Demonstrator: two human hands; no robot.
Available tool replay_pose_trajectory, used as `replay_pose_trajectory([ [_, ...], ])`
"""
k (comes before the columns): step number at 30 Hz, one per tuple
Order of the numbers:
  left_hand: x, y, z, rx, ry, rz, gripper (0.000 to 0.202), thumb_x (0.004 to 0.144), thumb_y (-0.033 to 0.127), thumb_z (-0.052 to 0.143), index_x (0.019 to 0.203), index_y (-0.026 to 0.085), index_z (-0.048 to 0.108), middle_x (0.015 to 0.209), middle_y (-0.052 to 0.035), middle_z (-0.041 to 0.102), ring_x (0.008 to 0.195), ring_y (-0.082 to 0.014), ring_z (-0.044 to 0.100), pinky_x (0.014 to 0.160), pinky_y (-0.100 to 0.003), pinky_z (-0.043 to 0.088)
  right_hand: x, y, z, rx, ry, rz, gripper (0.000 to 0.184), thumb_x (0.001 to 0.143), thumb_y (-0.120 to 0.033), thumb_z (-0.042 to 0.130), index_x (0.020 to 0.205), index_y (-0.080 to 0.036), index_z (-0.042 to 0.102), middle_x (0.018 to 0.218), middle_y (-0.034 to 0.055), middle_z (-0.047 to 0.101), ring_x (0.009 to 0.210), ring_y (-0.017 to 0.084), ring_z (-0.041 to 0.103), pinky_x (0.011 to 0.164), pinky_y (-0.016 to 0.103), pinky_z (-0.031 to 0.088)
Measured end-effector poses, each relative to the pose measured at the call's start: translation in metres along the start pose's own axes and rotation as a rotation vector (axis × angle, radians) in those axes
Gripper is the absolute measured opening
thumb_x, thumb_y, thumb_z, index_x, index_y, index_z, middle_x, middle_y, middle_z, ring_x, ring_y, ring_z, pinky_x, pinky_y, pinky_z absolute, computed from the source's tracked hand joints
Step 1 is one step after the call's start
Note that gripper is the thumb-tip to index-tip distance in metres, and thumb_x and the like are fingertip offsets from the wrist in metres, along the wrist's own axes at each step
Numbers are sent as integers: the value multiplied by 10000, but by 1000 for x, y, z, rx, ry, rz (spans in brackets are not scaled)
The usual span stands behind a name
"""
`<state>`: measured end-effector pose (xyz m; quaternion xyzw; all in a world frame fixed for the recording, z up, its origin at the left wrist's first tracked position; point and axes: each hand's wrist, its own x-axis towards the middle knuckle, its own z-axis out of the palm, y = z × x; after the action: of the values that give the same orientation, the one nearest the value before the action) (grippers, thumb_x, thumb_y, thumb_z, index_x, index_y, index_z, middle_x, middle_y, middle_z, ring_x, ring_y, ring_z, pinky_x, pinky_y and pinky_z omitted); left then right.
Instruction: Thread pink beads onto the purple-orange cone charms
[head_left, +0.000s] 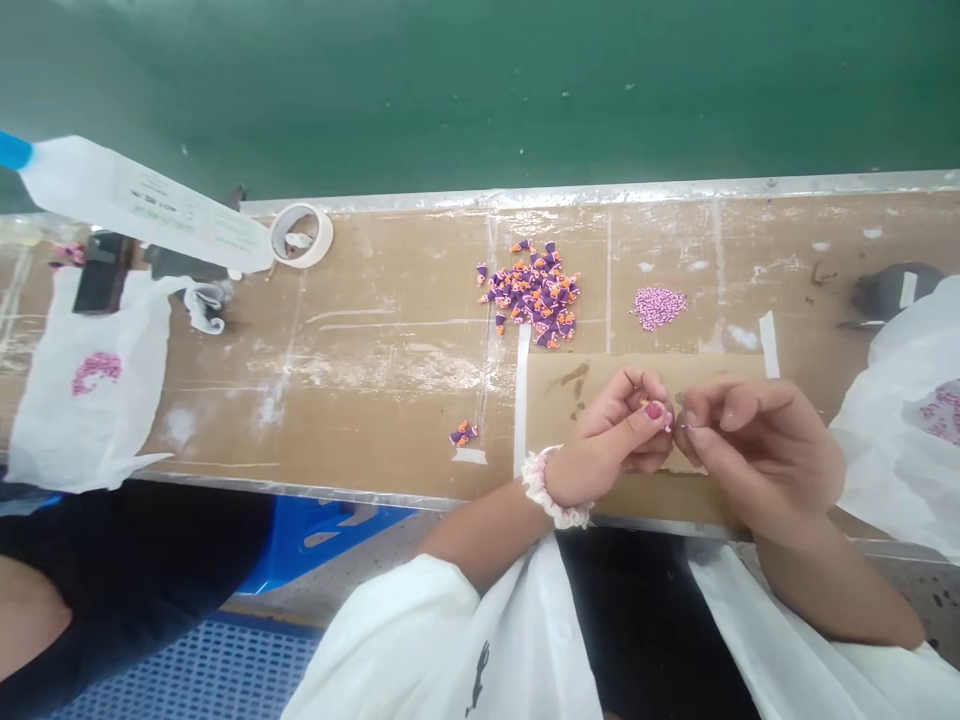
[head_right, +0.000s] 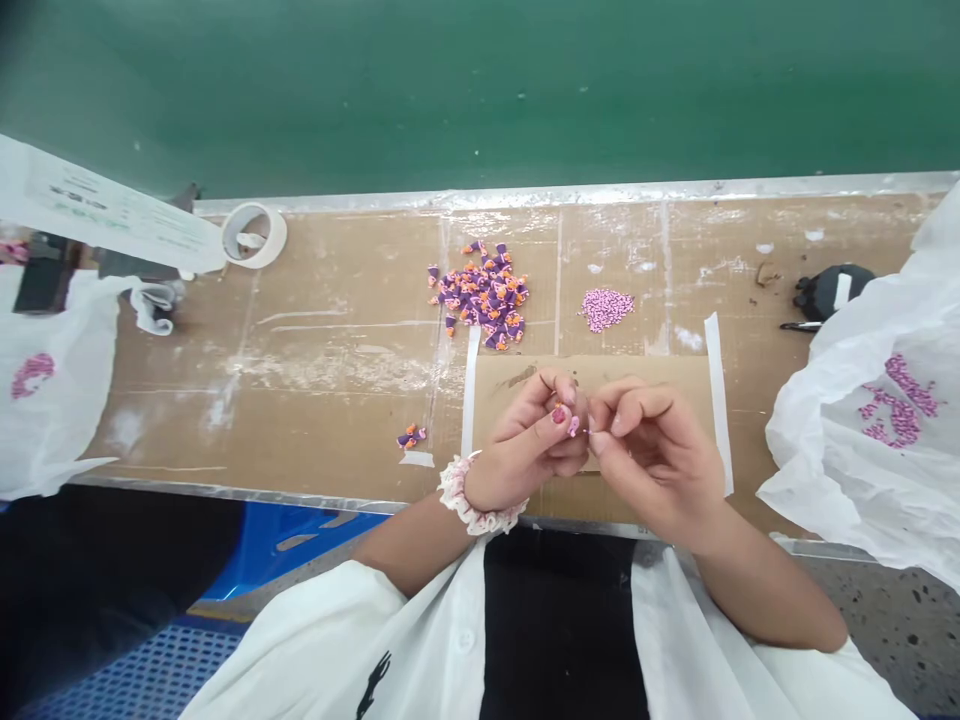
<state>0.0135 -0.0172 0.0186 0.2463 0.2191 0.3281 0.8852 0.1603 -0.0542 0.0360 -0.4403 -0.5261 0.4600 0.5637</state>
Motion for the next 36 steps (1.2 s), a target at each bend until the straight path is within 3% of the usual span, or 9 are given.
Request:
replay_pose_trajectory([
  [10, 1, -6, -1, 46, 27, 14, 316, 857, 419, 660, 907, 218, 420, 663, 82, 370, 476, -20, 249, 462, -163, 209, -1, -1, 0, -185, -15, -37, 267, 820, 5, 562, 893, -245, 502, 838, 3, 564, 733, 118, 588, 583, 228, 516],
  [18, 0, -8, -1, 59, 39, 38, 296, 865, 397, 656, 923, 209, 435, 724, 49, 446, 567, -47, 405, 502, -168, 290, 2, -2, 0, -299, -45, -86, 281, 795, 14, 559, 871, -247, 487, 809, 2, 574, 681, 117, 574, 510, 215, 481],
  [24, 0, -6, -1, 168, 79, 45, 350, 851, 462, 656, 929, 212, 423, 709, 49, 441, 599, -65, 420, 546, -190, 323, 2, -2, -1, -425, -82, -137, 282, 770, 18, 566, 825, -245, 481, 782, -4, 579, 652, 121, 572, 506, 230, 472],
  [28, 0, -5, -1, 210, 42, 80, 310, 890, 447, 611, 944, 218, 409, 701, 52, 447, 601, -63, 439, 569, -194, 339, 0, -1, -3, -426, -103, -109, 275, 778, 19, 567, 821, -241, 487, 802, 0, 571, 662, 125, 575, 539, 252, 493],
  [36, -1, -5, 3, 227, 90, 64, 350, 872, 488, 618, 922, 222, 396, 733, 44, 454, 656, -78, 470, 632, -211, 399, 1, -1, -3, -445, -121, -109, 272, 789, 19, 565, 808, -237, 478, 809, 7, 561, 691, 129, 573, 546, 250, 499],
])
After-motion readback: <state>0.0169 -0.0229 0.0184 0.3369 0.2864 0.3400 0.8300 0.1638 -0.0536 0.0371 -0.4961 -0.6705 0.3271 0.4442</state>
